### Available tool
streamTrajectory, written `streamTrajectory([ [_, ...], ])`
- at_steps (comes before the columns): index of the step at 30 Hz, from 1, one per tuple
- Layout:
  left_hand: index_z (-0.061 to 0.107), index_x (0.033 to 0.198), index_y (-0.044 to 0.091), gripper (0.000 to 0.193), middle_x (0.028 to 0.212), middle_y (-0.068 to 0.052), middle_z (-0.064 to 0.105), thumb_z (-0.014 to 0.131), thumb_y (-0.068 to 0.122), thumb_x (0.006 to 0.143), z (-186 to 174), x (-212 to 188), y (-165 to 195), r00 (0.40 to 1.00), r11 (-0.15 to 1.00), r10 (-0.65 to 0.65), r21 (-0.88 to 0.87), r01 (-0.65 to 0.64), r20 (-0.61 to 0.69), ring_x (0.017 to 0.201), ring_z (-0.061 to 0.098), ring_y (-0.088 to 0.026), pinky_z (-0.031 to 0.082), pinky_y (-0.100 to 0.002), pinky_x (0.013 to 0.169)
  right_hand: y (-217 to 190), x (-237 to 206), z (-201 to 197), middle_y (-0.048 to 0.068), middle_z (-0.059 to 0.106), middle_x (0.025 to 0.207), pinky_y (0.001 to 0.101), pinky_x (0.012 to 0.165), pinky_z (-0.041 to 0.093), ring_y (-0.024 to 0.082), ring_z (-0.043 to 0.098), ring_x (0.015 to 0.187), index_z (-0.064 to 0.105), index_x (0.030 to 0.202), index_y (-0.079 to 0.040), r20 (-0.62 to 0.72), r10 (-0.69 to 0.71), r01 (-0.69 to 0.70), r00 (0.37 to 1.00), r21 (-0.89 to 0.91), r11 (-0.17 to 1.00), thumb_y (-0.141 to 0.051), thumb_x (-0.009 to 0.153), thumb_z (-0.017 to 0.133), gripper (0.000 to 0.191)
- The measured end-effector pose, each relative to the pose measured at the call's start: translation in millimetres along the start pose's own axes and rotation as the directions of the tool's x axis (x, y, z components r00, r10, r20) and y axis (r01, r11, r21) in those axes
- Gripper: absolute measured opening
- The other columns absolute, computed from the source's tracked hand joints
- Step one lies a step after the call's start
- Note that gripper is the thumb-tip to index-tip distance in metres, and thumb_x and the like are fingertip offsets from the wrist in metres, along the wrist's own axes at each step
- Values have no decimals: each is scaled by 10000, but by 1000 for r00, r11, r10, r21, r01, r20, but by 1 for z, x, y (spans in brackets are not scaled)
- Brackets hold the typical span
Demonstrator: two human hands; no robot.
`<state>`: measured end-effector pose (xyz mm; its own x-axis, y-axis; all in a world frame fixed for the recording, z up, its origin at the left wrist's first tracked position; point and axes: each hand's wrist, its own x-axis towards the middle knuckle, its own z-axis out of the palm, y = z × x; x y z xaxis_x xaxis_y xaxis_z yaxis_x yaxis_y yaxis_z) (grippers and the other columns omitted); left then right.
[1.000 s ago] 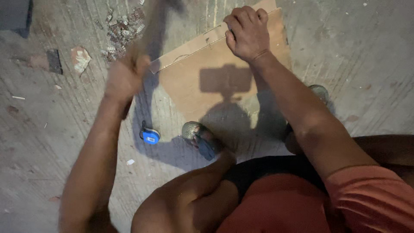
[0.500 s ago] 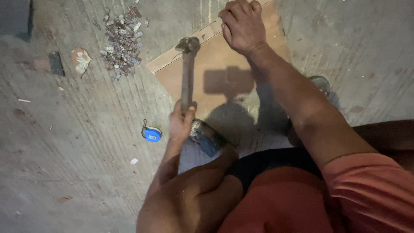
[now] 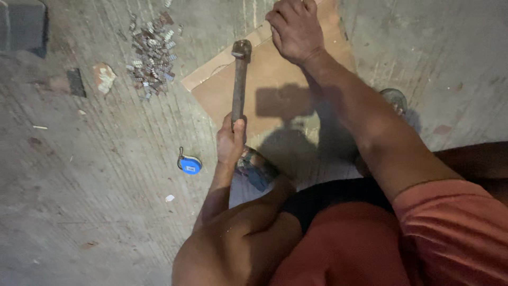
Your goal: The person hammers nails along the edge of a plywood panel on the floor, then carries the panel to a work area and aligns it with wooden strips and other panels. They measure a strip with a tape measure and mark it with a pencil, fit the pieces together, and finally begin cutting a panel with a circular saw.
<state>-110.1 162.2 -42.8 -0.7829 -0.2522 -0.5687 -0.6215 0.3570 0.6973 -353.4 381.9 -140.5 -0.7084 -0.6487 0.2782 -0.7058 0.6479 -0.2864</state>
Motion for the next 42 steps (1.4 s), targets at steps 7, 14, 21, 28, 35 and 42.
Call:
streamTrajectory([
  [7,603,1155,5,361,927,-172,638,551,348,1057,-119,-40,107,815,836,501,-81,-543,-292,797,633,-295,485,-413,691,-2,5,-1,53,589,1229,468,1043,338,260,523,1261,660,1177,-126,30,33,-34,999,30,999,-139,951,681,228],
  [14,691,1076,3,389,790,-192,662,585,376,1048,-57,-5,89,963,967,-189,210,148,192,767,684,-344,541,-492,658,-3,6,2,52,610,1231,468,1001,351,254,535,1242,699,1194,-124,12,25,-26,1000,50,998,-107,898,684,296],
  [21,640,1237,35,389,997,-214,691,580,323,983,-46,-15,23,930,909,366,207,-362,22,906,667,-413,530,-509,787,-10,26,-16,95,634,1174,517,922,379,313,553,1175,704,1140,-120,505,217,-264,835,23,964,-174,957,673,194],
  [28,468,730,199,400,553,8,518,828,224,902,-142,-47,82,660,673,616,-147,-725,-430,489,510,-142,432,-295,526,6,6,-3,41,622,1229,468,1015,362,251,540,1258,688,1195,-132,70,60,-64,996,61,996,-148,884,702,312],
  [35,626,1204,2,414,982,-284,702,600,366,1008,-24,23,-26,979,954,199,221,-202,38,922,679,-462,532,-544,784,-8,18,-4,48,622,1201,487,1026,385,264,550,1236,692,1164,-142,61,64,-68,996,71,995,-159,879,699,286],
  [42,629,1175,-16,446,931,-257,713,588,391,997,-139,-27,76,756,793,571,-21,-608,-319,869,687,-437,533,-531,752,-7,41,-19,76,662,1146,553,904,399,293,570,1131,727,1148,-125,334,193,-186,923,-53,981,-182,913,651,253],
])
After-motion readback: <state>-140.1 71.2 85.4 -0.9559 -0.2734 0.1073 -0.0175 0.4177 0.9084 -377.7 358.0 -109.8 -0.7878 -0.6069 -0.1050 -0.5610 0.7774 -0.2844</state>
